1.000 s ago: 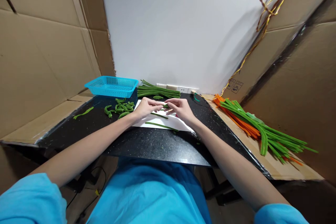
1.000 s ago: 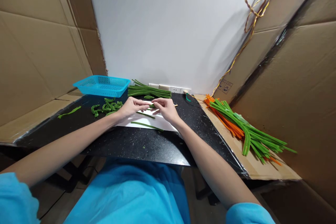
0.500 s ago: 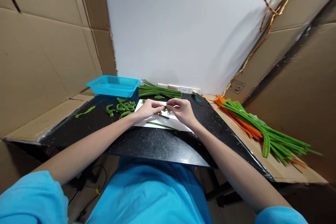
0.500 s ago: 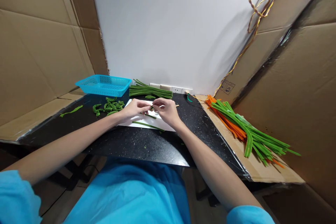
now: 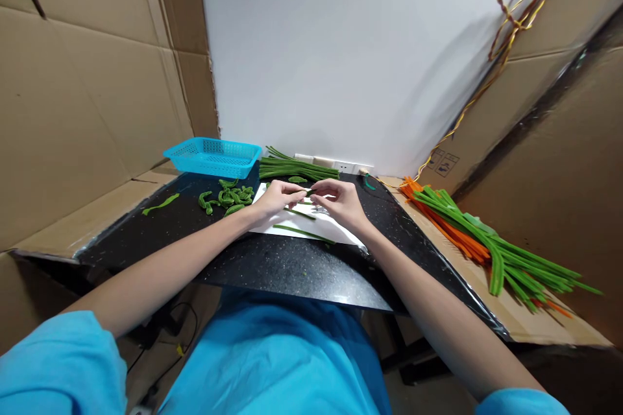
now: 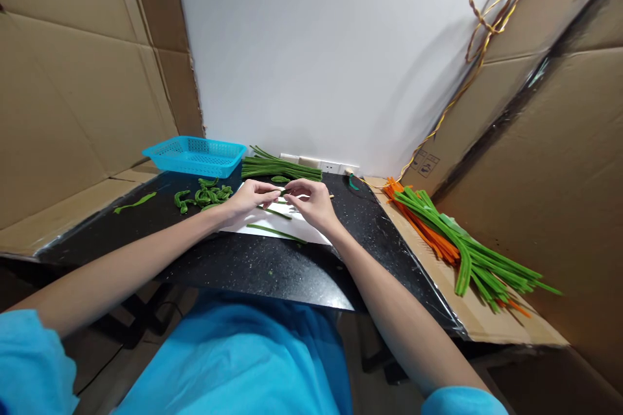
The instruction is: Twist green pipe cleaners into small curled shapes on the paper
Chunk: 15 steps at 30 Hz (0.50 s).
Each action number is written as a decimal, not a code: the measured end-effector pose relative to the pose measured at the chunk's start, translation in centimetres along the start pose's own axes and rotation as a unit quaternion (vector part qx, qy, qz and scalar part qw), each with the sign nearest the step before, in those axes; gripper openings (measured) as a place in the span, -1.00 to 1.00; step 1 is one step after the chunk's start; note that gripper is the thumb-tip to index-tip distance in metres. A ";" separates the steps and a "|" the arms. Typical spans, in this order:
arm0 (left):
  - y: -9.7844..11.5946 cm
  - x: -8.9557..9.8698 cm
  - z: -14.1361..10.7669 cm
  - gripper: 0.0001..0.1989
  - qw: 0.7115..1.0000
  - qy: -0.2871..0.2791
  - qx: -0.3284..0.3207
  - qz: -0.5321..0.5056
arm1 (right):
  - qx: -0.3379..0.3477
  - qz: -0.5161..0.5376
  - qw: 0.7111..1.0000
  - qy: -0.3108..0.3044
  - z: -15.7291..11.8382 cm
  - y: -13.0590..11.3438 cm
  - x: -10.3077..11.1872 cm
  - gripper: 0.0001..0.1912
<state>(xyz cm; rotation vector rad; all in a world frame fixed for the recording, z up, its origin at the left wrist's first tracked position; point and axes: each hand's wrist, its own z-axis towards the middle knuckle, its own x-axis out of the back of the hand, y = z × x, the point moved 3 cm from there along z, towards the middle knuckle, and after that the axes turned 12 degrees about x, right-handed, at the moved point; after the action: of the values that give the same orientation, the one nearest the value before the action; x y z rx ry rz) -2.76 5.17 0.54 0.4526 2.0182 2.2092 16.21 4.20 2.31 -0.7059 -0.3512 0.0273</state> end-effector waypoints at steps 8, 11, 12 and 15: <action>-0.1 -0.2 0.0 -0.72 0.999 -0.022 -0.011 0.045 | -0.095 0.061 0.993 -0.027 -0.2 1.4 -0.4 -0.65; -0.1 -0.3 0.0 -0.72 0.998 -0.013 -0.019 0.062 | -0.105 0.080 0.991 -0.025 -0.3 2.0 -0.4 -0.66; -0.1 -0.4 0.1 -0.72 0.998 -0.009 -0.019 0.063 | -0.105 0.082 0.991 -0.026 -0.3 2.1 -0.4 -0.66; -0.2 -0.5 0.1 -0.72 0.998 -0.008 -0.012 0.059 | -0.102 0.082 0.991 -0.028 -0.2 2.2 -0.4 -0.68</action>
<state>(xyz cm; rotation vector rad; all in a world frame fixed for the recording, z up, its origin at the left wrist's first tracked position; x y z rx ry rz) -2.30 5.17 0.31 0.6009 2.0039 2.2851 16.12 5.64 0.63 -0.9371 -0.3512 0.1693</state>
